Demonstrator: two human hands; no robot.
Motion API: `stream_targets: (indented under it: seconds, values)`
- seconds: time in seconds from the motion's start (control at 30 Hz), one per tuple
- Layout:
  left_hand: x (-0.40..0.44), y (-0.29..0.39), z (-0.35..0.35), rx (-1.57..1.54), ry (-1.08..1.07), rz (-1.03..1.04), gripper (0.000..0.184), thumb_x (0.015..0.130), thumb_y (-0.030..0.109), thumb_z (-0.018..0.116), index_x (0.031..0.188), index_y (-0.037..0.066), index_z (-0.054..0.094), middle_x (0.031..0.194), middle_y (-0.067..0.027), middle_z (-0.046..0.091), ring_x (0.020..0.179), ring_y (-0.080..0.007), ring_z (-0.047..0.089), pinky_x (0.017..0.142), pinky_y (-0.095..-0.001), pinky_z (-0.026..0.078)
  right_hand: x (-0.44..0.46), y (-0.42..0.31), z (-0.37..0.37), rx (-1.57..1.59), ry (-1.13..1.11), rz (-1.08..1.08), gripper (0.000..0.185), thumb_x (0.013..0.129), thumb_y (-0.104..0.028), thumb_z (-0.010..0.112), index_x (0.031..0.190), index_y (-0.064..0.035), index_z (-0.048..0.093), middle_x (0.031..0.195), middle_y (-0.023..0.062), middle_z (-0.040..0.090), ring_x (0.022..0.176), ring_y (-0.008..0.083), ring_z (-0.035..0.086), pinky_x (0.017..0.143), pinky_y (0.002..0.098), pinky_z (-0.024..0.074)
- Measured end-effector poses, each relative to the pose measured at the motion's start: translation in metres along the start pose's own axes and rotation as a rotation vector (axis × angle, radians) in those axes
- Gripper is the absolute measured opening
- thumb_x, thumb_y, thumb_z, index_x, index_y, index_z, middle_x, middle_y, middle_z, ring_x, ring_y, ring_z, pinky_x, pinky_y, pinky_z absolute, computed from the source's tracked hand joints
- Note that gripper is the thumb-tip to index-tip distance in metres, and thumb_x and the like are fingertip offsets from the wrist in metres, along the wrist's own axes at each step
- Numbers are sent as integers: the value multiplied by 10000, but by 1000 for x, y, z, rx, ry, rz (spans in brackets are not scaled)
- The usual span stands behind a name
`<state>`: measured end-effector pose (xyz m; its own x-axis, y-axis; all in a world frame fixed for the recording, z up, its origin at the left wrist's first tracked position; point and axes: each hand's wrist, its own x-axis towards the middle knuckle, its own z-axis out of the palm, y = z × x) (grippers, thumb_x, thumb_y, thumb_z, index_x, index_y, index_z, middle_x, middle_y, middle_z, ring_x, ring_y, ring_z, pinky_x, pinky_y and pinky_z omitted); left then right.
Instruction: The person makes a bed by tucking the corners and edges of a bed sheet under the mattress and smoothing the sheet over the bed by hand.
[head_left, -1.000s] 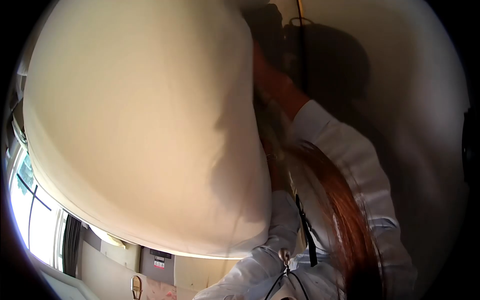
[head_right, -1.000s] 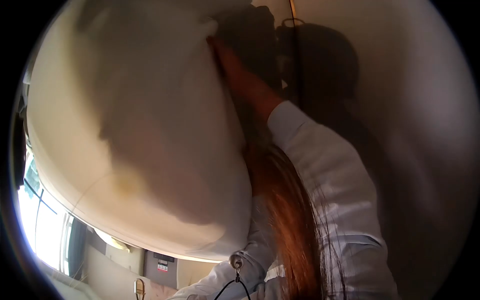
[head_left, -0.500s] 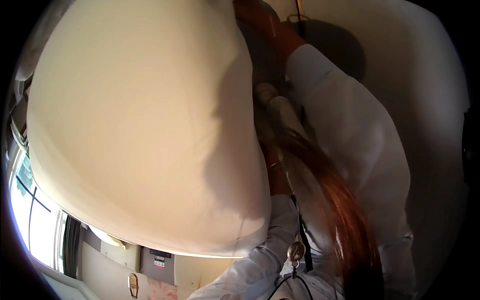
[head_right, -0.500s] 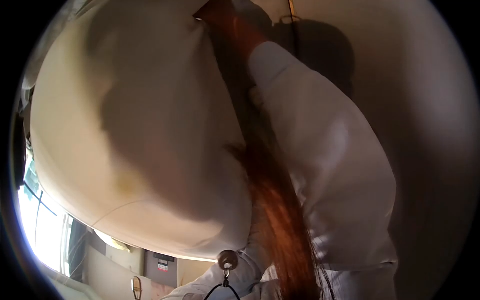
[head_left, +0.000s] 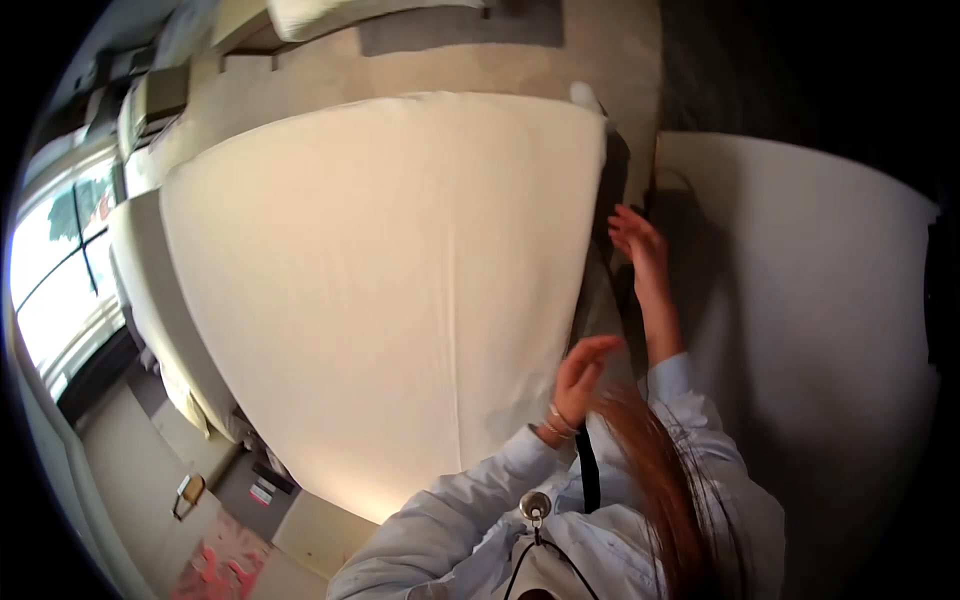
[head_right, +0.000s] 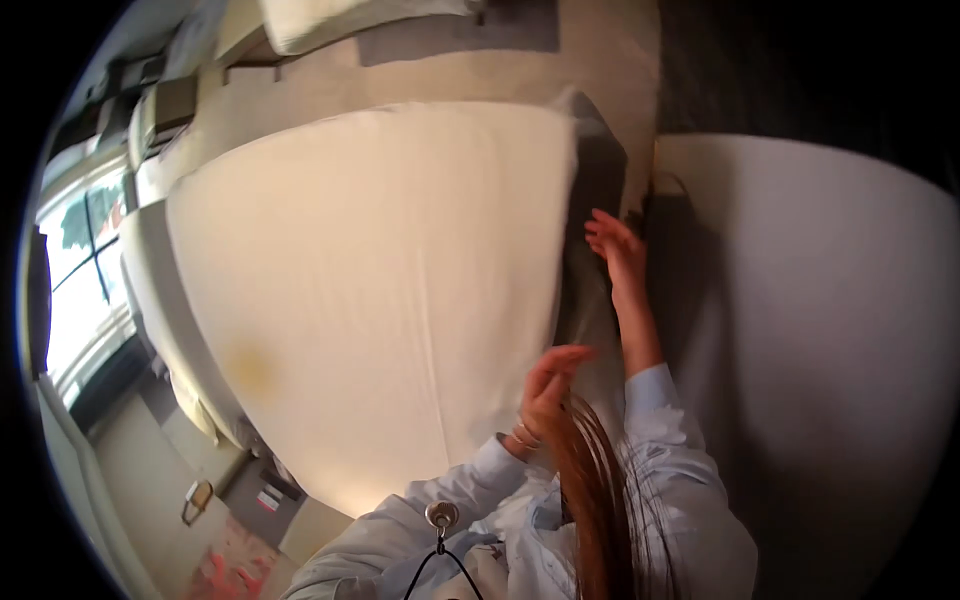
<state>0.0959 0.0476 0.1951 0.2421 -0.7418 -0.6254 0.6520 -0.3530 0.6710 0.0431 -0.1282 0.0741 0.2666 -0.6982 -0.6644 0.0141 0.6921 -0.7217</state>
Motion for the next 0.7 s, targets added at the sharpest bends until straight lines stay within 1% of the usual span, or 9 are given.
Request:
stream_targets:
  seconds: [0.07,0.1,0.17,0.27,0.3,0.33,0.47,0.63,0.7]
  values:
    - [-22,32,-25,211,71,97,233,862,66,420,1037,3,560,1106,-88,570,1041,-171,508,921,-292,366,-29,-47,33,-77,-99,25,285,895,-171,516,1127,-15,574,1003,82,628,846,128,599,751,239,470]
    - [-31,37,-43,214,197,130,232,834,5,421,1008,-5,574,1009,-84,602,980,-173,550,914,-302,401,-41,-68,43,-99,-174,-14,275,894,-163,511,1123,-23,576,1001,75,627,849,123,594,759,241,464]
    - [-52,61,-75,155,363,104,215,833,30,454,1011,-2,571,973,-79,607,932,-174,573,876,-304,455,-55,-107,63,-166,-272,-41,253,897,-159,497,1103,-39,582,988,65,624,847,111,583,778,246,455]
    - [-95,90,-91,-113,702,27,282,819,68,477,1088,0,529,1005,-121,616,959,-220,593,857,-314,472,-66,-159,80,-217,-384,-81,257,898,-153,494,1113,-37,574,1003,66,620,855,109,581,779,244,453]
    - [-104,91,-89,-122,742,28,280,822,72,482,1090,4,525,1003,-120,618,954,-219,595,849,-311,475,-59,-173,78,-212,-446,-67,262,896,-151,495,1119,-31,564,1011,70,619,853,108,581,781,234,454]
    - [-120,86,-95,-89,787,51,235,817,24,494,1045,13,552,987,-88,629,921,-171,598,820,-283,469,-60,-182,82,-234,-492,-65,262,896,-151,495,1119,-31,564,1011,70,619,853,108,581,781,234,454]
    - [-93,12,-113,117,898,179,202,808,-12,487,995,4,564,943,-77,631,902,-154,594,811,-274,470,25,-157,79,-289,-550,63,252,889,-133,498,1109,-25,560,1020,82,621,862,108,585,783,219,464]
    - [-168,42,-86,173,1049,197,210,794,-32,469,977,-8,568,938,-94,630,880,-153,597,792,-266,472,-47,-207,135,-385,-575,84,263,878,-96,494,1126,-28,544,1032,91,614,850,124,594,766,224,472]
    - [-173,50,-85,132,1030,366,176,807,-29,471,956,-17,564,919,-83,631,847,-150,602,775,-264,487,-68,-211,145,-295,-657,90,273,876,-79,491,1142,-31,529,1033,95,611,838,138,602,750,233,482]
